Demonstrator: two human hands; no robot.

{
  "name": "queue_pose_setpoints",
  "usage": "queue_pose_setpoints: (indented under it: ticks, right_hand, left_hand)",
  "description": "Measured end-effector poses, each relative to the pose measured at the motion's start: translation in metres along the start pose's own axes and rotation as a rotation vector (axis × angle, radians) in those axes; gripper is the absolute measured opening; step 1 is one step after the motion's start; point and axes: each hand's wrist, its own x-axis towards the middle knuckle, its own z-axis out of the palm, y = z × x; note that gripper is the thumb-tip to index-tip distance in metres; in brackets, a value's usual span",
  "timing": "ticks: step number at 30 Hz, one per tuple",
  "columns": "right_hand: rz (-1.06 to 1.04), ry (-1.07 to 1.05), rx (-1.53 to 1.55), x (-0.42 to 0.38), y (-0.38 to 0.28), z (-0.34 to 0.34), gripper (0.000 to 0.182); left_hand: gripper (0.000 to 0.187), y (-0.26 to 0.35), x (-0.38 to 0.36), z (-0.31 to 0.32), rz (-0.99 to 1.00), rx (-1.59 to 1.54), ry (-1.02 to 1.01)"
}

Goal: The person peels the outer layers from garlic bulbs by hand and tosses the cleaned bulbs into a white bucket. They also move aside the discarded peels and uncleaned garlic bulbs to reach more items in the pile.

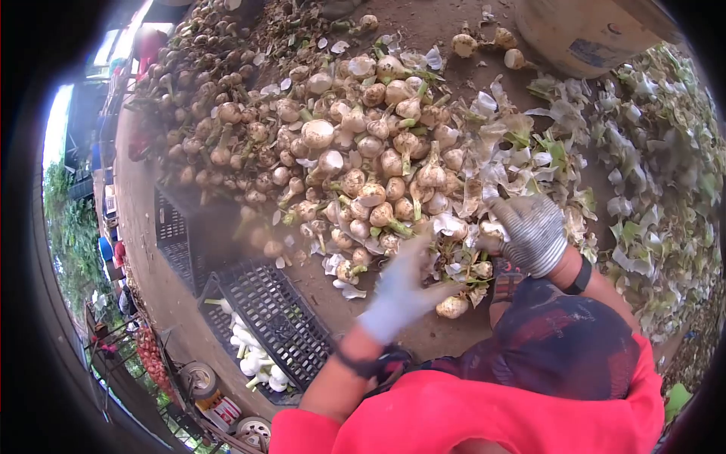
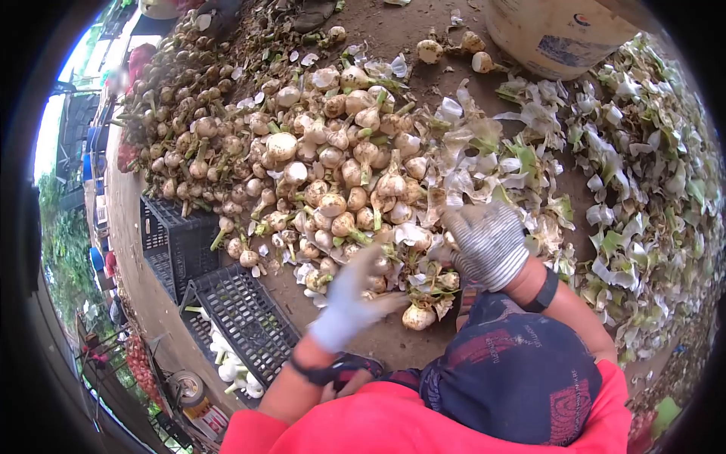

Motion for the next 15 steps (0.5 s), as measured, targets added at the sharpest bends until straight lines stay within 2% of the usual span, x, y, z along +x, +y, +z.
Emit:
queue_pose_setpoints:
  ticks: [1,2,3,4,5,6,7,8,9,10,11,12,14,15]
  right_hand:
    - [-0.001,-0.025,-0.015,0.002,-0.007,0.001,0.054]
    - [-0.076,0.003,0.065,0.0,-0.003,0.011,0.066]
    - [0.118,-0.059,0.162,-0.001,0.005,0.017,0.073]
    - [0.313,-0.125,0.264,-0.003,0.013,0.022,0.079]
    - [0.422,-0.257,0.336,-0.001,0.021,0.027,0.086]
    - [0.424,-0.269,0.34,-0.003,0.025,0.038,0.086]
    - [0.384,-0.241,0.649,-0.003,0.032,0.052,0.082]
    - [0.332,-0.203,0.953,-0.002,0.039,0.06,0.078]
    - [0.243,-0.181,0.893,-0.001,0.043,0.061,0.071]
    - [0.597,-0.226,1.298,0.016,0.028,0.039,0.061]
    - [0.686,-0.17,1.339,0.018,0.03,0.037,0.055]
    - [0.773,-0.12,1.376,0.019,0.031,0.036,0.05]
    - [0.691,-0.192,1.071,0.022,0.037,0.033,0.039]
    - [0.747,-0.204,1.159,0.024,0.034,0.029,0.037]
  left_hand:
    - [0.056,-0.002,0.026,0.034,0.15,-0.02,-0.049]
    - [0.043,-0.005,0.046,0.063,0.012,-0.226,-0.222]
    - [0.035,0.01,0.058,0.068,-0.171,-0.535,-0.252]
    - [0.035,0.009,0.067,0.074,-0.171,-0.54,-0.264]
    - [0.033,0.005,0.073,0.079,-0.092,-0.486,-0.24]
    - [0.031,0.002,0.078,0.081,-0.02,-0.429,-0.208]
    - [0.032,0.015,0.085,0.061,0.238,-0.083,-0.158]
    - [0.038,0.027,0.094,0.047,0.294,-0.054,-0.091]
    - [0.043,0.032,0.101,0.036,0.346,-0.025,-0.027]
    - [0.056,0.03,0.106,0.022,0.385,0.34,0.317]
    - [0.064,0.01,0.118,0.022,0.31,0.659,0.543]
    - [0.064,-0.003,0.126,0.026,0.309,0.661,0.545]
    - [0.065,-0.016,0.143,0.031,-0.085,0.919,0.078]
    - [0.065,-0.02,0.146,0.032,-0.078,0.924,0.075]
